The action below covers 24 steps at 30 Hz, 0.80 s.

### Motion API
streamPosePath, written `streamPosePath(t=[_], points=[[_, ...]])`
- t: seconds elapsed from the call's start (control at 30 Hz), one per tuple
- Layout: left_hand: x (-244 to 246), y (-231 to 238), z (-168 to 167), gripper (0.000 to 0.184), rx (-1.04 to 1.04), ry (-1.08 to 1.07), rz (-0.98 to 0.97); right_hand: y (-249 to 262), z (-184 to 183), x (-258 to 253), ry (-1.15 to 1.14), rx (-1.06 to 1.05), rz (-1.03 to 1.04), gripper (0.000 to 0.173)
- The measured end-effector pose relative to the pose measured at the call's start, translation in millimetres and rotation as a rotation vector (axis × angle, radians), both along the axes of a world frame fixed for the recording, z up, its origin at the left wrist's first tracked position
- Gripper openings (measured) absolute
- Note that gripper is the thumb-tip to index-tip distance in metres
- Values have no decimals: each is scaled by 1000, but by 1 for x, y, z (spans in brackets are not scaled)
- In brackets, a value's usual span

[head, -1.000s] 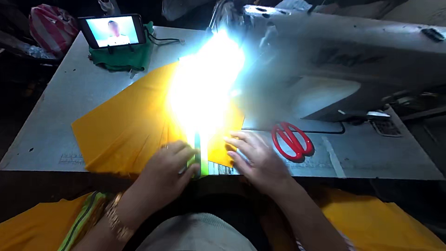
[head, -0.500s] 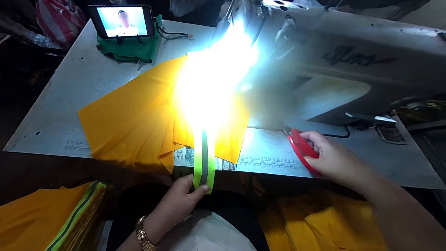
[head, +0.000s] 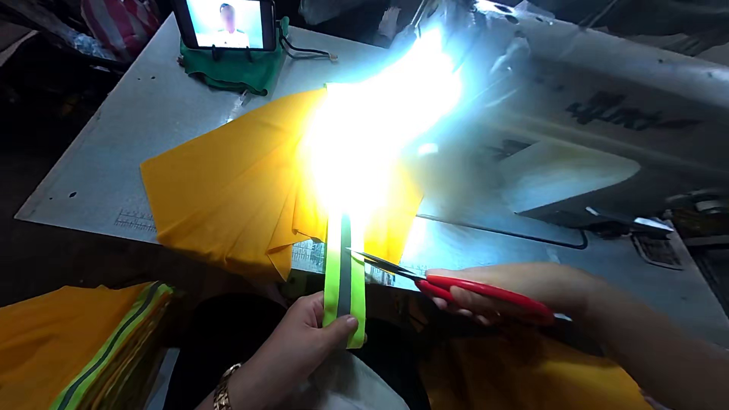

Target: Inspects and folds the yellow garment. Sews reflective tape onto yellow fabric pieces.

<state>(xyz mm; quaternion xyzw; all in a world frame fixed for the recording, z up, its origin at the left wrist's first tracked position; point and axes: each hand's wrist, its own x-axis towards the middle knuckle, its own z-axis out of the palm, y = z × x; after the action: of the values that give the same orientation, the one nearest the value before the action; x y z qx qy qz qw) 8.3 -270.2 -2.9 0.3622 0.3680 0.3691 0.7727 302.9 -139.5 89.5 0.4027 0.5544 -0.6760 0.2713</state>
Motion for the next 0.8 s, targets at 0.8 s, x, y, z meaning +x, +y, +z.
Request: streamPosePath(t=[0.8], points=[[-4,2,0,14,-40,-68,-29,18,-11,-29,50,73,55,60]])
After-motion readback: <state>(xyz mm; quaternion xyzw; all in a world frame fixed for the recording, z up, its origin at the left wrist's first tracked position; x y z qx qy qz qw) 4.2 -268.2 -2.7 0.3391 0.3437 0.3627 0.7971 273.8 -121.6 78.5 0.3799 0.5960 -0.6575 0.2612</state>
